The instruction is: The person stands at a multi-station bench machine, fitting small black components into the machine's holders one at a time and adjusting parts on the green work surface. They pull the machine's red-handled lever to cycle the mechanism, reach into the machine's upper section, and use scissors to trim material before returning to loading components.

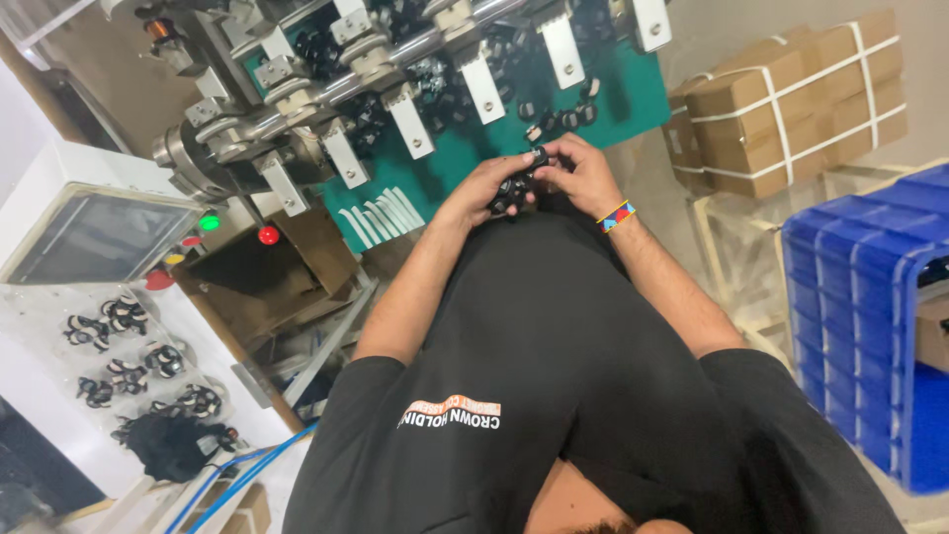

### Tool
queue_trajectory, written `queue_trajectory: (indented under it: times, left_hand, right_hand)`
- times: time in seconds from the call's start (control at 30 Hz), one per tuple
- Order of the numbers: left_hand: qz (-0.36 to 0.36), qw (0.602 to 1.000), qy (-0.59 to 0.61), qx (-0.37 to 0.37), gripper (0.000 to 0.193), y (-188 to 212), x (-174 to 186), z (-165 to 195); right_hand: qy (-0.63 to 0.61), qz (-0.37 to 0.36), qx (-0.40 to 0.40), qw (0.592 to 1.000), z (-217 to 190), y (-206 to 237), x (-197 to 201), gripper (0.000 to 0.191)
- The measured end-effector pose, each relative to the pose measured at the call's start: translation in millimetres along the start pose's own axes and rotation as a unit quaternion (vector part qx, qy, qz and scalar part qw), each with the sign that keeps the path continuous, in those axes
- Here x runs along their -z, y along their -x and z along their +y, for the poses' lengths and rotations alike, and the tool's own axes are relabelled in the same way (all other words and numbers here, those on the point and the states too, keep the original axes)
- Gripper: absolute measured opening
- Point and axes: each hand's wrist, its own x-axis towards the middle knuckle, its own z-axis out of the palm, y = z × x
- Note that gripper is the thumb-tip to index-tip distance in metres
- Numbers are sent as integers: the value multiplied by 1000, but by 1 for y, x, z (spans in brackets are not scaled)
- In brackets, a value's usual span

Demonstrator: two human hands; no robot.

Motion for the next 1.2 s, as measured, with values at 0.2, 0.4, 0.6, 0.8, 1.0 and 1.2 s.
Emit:
queue_trajectory:
  times: [0.2,0.4,0.6,0.8,1.0,1.2]
  left_hand:
    - [51,995,57,-70,44,-33,-55,-7]
    - [119,983,48,-135,50,-38,-57,-29]
    - [180,975,48,-122,67,-37,-60,-45]
    - [228,968,58,-83,73,-36,-70,-37]
    - [231,970,-42,-65,78,-36,-81,-25]
    - [154,983,1,-99,77,-20,-75,-24]
  right_hand:
    - [-176,75,17,981,32,-13,84,29]
    - [-227,59,-22,972,25,-45,139,34]
    - [-181,28,9,983,20,-60,145,41]
    - [-278,33,-102,955,7,-55,133,42]
    - [-122,-216,42,968,-31,-16,76,45]
    - [-73,-136,121,980,-33,-17,58,33]
